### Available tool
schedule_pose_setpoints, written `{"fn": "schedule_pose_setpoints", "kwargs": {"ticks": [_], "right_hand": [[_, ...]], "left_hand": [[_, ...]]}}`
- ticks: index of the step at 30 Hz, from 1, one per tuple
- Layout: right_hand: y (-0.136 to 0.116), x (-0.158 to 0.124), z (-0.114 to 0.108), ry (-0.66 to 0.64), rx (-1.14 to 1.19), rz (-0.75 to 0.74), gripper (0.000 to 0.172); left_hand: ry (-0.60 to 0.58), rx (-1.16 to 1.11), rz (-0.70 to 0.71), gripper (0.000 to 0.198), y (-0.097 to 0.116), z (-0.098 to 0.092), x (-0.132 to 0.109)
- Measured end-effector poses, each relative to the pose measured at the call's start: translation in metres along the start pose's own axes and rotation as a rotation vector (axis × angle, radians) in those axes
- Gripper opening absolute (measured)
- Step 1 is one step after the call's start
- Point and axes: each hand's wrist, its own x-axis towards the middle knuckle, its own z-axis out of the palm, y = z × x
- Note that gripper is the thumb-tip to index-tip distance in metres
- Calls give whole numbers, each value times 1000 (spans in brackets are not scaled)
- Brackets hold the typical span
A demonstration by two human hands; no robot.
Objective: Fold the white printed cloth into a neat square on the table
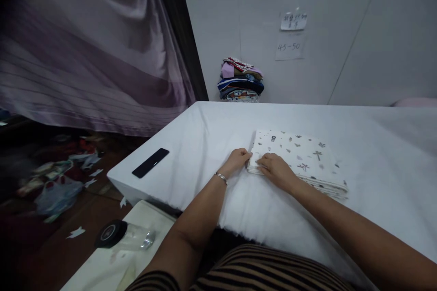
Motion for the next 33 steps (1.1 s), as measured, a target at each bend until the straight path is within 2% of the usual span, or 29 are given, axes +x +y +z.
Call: {"fn": "schedule_pose_setpoints", "kwargs": {"ticks": [8, 12, 21, 25, 28, 33], "right_hand": [[-7, 11, 5, -15, -80, -32, 31], [-6, 11, 6, 0, -18, -12, 32], [-6, 11, -1, -43, 133, 67, 30], [-6, 12, -1, -9, 204, 87, 29], [-7, 12, 2, 21, 161, 77, 28], [-10, 11, 9, 2, 5, -23, 31]], "left_hand": [[-52, -121, -159, 22, 9, -11, -34], [-42, -150, -153, 20, 9, -8, -47], [25, -101, -162, 15, 5, 1, -49], [35, -108, -144, 16, 1, 2, -48], [31, -103, -147, 16, -2, 2, -48], [-2, -135, -140, 13, 1, -1, -49]]}}
